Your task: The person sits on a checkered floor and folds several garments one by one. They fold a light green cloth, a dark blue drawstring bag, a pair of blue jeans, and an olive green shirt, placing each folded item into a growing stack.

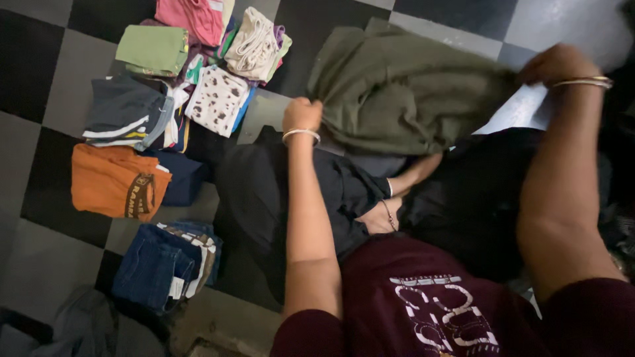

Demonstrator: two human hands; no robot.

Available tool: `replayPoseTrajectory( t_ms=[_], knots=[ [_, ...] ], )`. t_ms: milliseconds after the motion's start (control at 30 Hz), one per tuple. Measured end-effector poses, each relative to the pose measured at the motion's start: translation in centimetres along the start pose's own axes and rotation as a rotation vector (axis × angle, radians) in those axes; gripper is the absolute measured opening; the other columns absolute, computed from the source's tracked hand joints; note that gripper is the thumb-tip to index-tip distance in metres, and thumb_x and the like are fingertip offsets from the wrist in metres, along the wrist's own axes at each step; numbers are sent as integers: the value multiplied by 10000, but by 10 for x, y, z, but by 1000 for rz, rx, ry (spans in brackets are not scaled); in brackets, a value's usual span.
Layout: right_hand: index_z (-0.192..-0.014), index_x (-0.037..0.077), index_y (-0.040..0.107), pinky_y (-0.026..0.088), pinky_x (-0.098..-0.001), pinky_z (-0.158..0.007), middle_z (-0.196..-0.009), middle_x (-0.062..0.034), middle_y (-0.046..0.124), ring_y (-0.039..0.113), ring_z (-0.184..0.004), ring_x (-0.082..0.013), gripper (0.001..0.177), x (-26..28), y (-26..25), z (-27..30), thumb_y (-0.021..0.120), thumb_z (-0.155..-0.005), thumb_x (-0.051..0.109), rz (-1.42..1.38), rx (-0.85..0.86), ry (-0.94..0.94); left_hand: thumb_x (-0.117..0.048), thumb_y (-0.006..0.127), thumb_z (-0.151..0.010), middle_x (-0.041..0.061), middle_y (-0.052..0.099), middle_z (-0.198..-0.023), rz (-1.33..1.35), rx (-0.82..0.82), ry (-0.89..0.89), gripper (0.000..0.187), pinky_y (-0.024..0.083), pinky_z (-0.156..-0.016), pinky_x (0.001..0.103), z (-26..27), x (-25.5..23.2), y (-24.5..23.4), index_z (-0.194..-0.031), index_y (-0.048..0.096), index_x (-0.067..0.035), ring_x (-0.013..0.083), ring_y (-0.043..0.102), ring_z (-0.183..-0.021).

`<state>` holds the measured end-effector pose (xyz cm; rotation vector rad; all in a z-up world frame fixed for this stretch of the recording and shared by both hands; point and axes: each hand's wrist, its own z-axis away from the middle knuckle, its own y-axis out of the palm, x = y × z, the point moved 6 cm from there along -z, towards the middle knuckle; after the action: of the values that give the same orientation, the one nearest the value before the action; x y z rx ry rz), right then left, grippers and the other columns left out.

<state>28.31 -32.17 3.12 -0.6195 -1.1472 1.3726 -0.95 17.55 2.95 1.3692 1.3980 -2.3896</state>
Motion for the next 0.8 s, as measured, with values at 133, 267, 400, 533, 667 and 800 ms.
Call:
replayPoseTrajectory(
  t_ms=[133, 267, 400, 533, 667, 800],
  knots=[
    [-1110, 176, 832, 574, -480, -819, -1132, -158, 751, 712, -935, -365, 267, 80, 2, 33, 803, -854, 108, 237, -285, -235, -174, 621, -767, 203, 699, -890, -344, -424, 388, 174, 548, -761, 513, 33, -36, 12, -875, 685, -53, 417, 678, -829],
    [-1054, 119, 785, 592, -401, -893, -1065, -104, 756, 730, -953, -262, 174, 169, 11, 58, 716, -895, 107, -323, -48, -622, -260, 588, -996, 173, 742, -1128, -87, 237, 329, 226, 558, -921, 493, 51, -54, 92, -1076, 738, -112, 386, 702, -1056],
    [-1136, 106, 791, 560, -445, -848, -1035, -165, 760, 692, -893, -374, 298, 221, 40, 80, 761, -851, 186, -114, 18, -718, -149, 609, -837, 100, 497, -1469, -277, -225, 725, 518, 559, -836, 550, 85, -83, 91, -1354, 592, -119, 390, 732, -1132],
    [-1206, 20, 719, 543, -458, -788, -1029, -198, 692, 659, -971, -423, 529, 227, 49, 82, 830, -769, 297, 47, -365, -796, 56, 543, -797, 102, 273, -1633, -153, 26, 638, 805, 563, -651, 479, 72, -78, 100, -1579, 454, -111, 432, 704, -831],
    [-1041, 70, 764, 544, -471, -777, -1003, -183, 692, 664, -890, -380, 312, 215, 67, 61, 822, -833, 296, -36, -90, -670, 55, 566, -857, 19, 252, -1700, -124, 180, 449, 611, 574, -663, 472, 58, -68, 103, -1447, 531, -99, 392, 715, -755],
    [-909, 139, 822, 561, -484, -709, -925, -142, 785, 700, -793, -383, 174, 200, 82, 69, 799, -769, 239, 71, 446, -417, -103, 688, -949, 33, 260, -1733, -84, 91, 428, 357, 591, -770, 457, 58, -65, 95, -1302, 638, -98, 359, 740, -909]
  ],
)
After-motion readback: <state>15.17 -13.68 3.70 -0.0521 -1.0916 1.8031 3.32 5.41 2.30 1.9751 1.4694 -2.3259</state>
